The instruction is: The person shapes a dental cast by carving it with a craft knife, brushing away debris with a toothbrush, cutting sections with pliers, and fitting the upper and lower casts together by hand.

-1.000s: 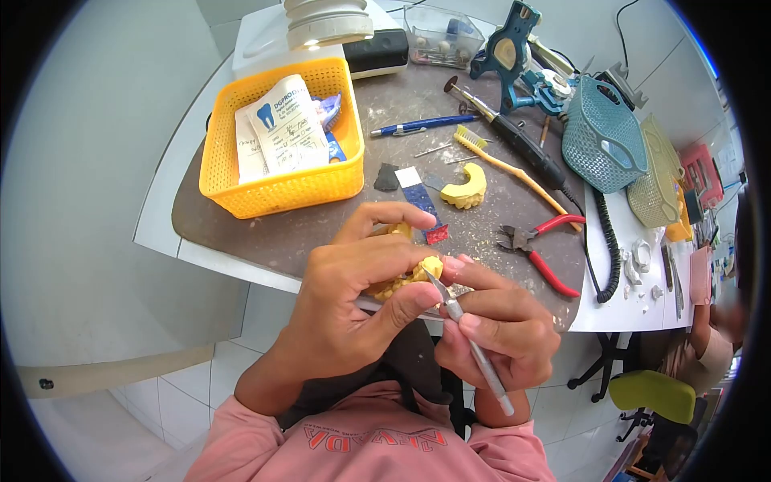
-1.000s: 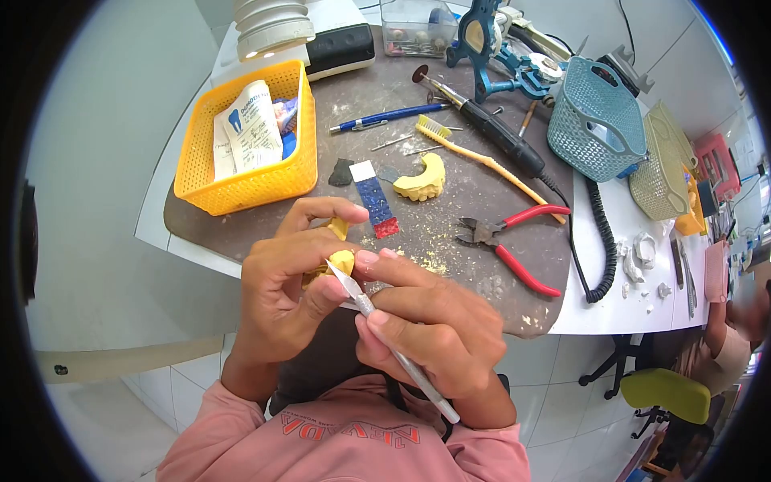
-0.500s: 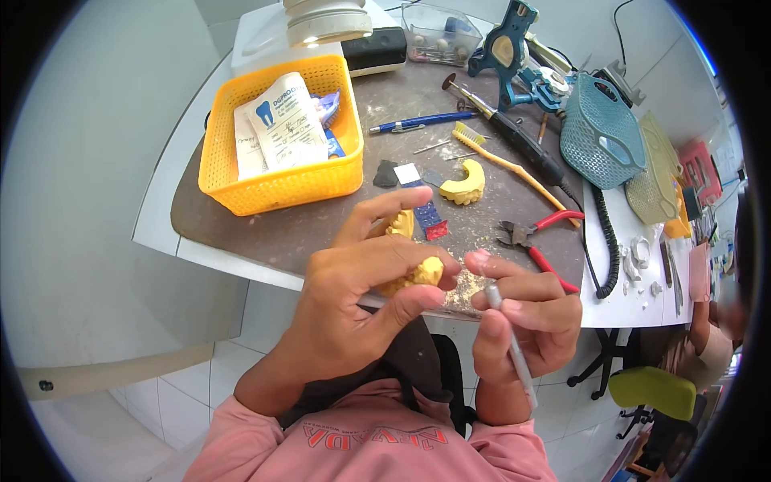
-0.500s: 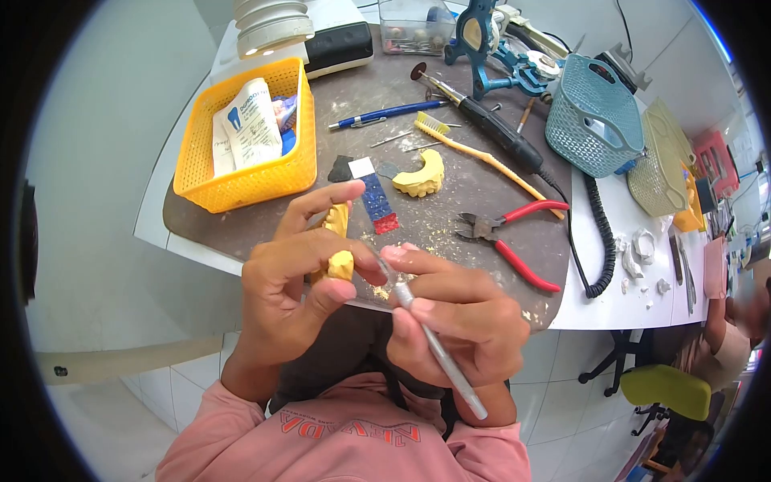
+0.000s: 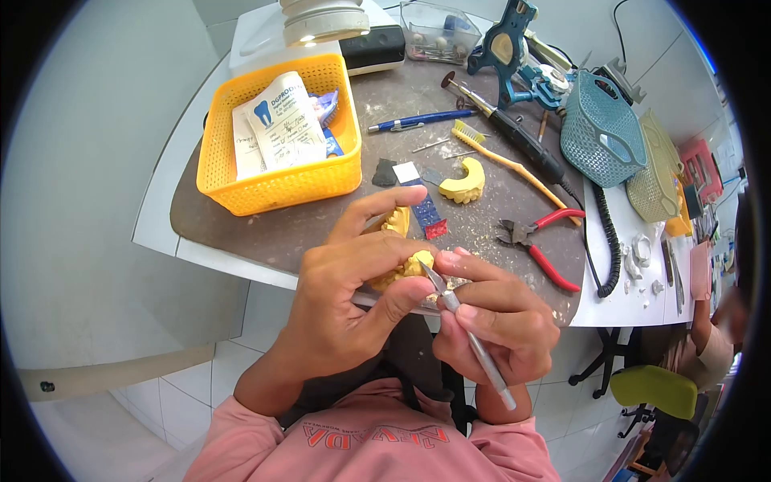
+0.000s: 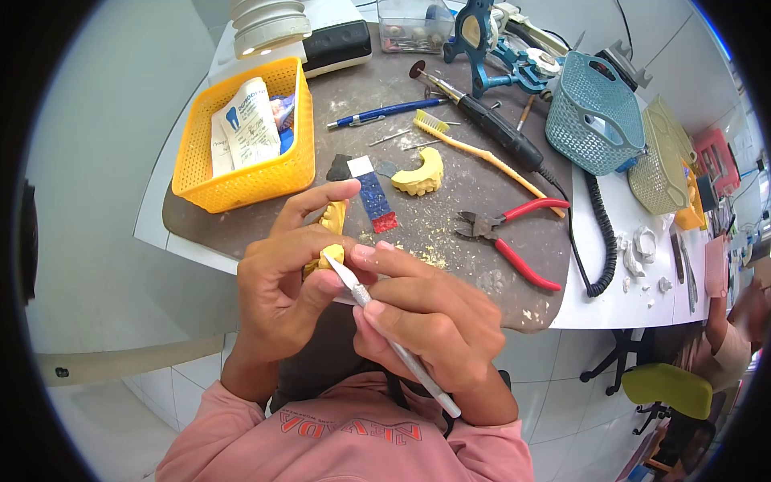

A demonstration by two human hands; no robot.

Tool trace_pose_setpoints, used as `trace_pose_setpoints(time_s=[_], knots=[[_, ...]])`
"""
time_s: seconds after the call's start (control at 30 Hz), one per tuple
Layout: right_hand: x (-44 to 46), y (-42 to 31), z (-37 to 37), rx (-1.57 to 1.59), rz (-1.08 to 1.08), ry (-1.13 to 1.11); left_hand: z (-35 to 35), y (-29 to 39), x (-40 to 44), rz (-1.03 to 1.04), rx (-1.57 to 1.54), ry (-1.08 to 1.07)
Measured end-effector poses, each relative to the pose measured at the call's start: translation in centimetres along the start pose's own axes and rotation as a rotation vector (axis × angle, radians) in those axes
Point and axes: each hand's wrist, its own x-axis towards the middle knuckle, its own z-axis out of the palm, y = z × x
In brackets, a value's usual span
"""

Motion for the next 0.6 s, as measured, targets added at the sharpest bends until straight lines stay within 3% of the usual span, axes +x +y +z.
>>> trace_pose_setpoints(time_s=[0.17,0.23,0.33,0.43,0.6], knots=[[-0.6,0.9,0.0,-0.001,0.021,0.172,0.0,0.5,-0.2,-0.057,-0.043,-0.027],[-0.7,0.9,-0.5,0.057,0.035,0.242,-0.3,0.2,0.2,0.149,0.329,0.0],[-0.6,0.6,-1.2,0.22,0.163,0.28,0.1,1.0,-0.3,0.114,0.581,0.092],[-0.5,0.6,-1.7,0.191,0.183,0.253,-0.5,1.8,-0.7,0.076,0.788,0.037],[0.1,0.1,-1.0,0.098,0.254,0.281,-0.9,1.4,-0.6,0.059,0.743,0.044]])
